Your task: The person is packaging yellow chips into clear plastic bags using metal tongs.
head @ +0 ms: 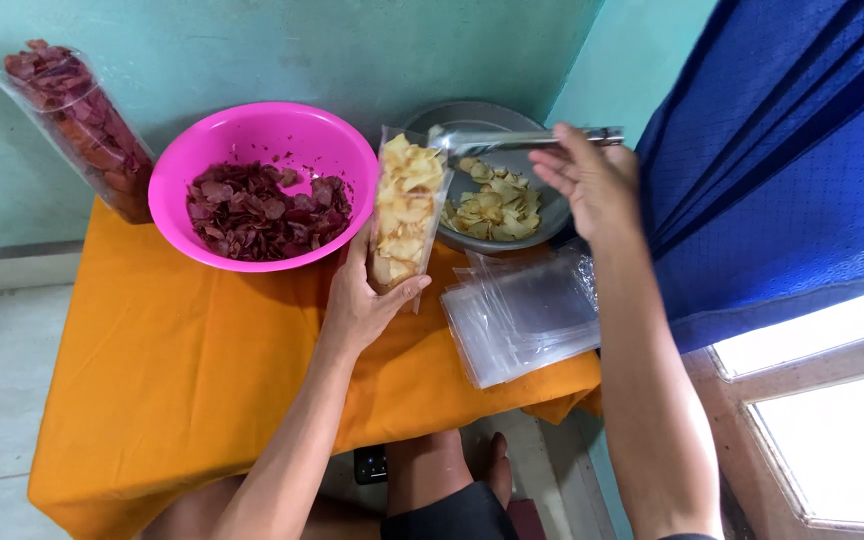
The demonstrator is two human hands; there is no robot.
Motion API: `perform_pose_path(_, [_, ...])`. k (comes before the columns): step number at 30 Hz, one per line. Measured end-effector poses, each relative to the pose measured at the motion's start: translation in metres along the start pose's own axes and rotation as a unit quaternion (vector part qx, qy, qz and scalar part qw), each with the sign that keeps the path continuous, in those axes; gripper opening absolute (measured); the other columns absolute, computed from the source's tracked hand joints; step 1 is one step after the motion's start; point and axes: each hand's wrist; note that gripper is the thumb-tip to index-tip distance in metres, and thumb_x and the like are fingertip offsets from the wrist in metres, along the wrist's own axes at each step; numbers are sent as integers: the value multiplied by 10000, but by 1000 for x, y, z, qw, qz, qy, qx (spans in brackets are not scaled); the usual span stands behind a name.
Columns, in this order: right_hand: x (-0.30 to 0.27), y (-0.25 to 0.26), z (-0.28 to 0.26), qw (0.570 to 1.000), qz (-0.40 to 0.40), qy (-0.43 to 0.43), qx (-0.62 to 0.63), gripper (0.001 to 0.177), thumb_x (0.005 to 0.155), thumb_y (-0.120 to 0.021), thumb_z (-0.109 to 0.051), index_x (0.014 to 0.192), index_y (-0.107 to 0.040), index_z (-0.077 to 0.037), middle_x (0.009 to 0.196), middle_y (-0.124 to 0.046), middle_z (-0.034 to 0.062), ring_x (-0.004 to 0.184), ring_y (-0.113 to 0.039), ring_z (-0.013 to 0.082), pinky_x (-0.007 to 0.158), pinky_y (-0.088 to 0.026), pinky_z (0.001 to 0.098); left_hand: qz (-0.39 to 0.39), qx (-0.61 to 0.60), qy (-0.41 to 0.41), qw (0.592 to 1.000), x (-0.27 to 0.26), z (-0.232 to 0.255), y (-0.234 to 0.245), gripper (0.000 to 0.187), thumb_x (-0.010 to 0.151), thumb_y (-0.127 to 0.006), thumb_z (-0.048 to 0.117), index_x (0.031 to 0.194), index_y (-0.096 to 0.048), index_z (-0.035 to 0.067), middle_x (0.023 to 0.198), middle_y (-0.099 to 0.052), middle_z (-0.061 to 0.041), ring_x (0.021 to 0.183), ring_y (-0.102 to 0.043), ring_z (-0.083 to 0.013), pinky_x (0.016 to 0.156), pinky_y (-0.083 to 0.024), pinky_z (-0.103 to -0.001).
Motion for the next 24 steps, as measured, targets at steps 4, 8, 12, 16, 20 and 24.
perform_pose_path(4, [-5, 0, -16, 999, 15, 10, 48, 326, 874, -811, -255, 947, -603, -14, 884, -762, 101, 825, -822, 198, 821, -700, 314, 3, 0, 11, 1000, 3, -23, -2, 1033, 715, -864, 528, 1523, -387, 96, 1440, -555, -215, 1391, -482, -391, 1166, -355, -541])
perform_pose_path(8, [-8, -1, -25, 996, -28, 38, 75, 261, 873, -822, -247, 927, -699, -23, 900, -779, 152, 842, -816, 272, 802, -709, 388, 2, -5, -3, 1000, 1, -27, -2, 1010, 720, -870, 508, 1524, -397, 118, 1411, -576, -218, 1370, -502, -404, 1150, -375, -534])
perform_pose_path(12, [-11, -4, -28, 994, -71, 55, 67, 261, 904, -792, -263, 973, -729, -19, 933, -784, 158, 876, -808, 271, 807, -702, 390, 2, -3, -8, 1000, 0, -27, -3, 1014, 719, -878, 492, 1524, -393, 111, 1397, -580, -233, 1359, -510, -414, 1144, -383, -538])
perform_pose_path(16, [-14, -7, -31, 996, -37, 55, 52, 259, 873, -762, -298, 946, -743, -50, 897, -795, 145, 824, -812, 210, 688, -693, 294, -28, -2, 17, 999, 3, -19, 4, 951, 739, -748, 524, 1508, -374, 108, 1447, -597, -100, 1300, -619, -239, 1016, -544, -382])
perform_pose_path(20, [10, 8, 4, 997, 11, 72, -24, 435, 880, -795, -327, 1103, -660, 22, 1024, -759, 221, 893, -788, 306, 759, -678, 388, -6, -9, -28, 1000, 0, -30, -2, 900, 785, -781, 458, 1487, -392, 53, 1379, -605, -190, 1302, -582, -343, 1054, -480, -473])
perform_pose_path(24, [33, 16, 50, 971, 25, 114, -211, 449, 934, -832, -274, 1109, -640, 93, 1010, -716, 294, 861, -768, 395, 717, -676, 473, 17, -26, -58, 998, 1, -31, -4, 886, 766, -843, 432, 1434, -434, 18, 1315, -604, -267, 1308, -545, -441, 1109, -405, -574])
Point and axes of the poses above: each hand's wrist, its own x-axis towards the middle knuckle, its own y-axis out of the back of the hand, z = x × y
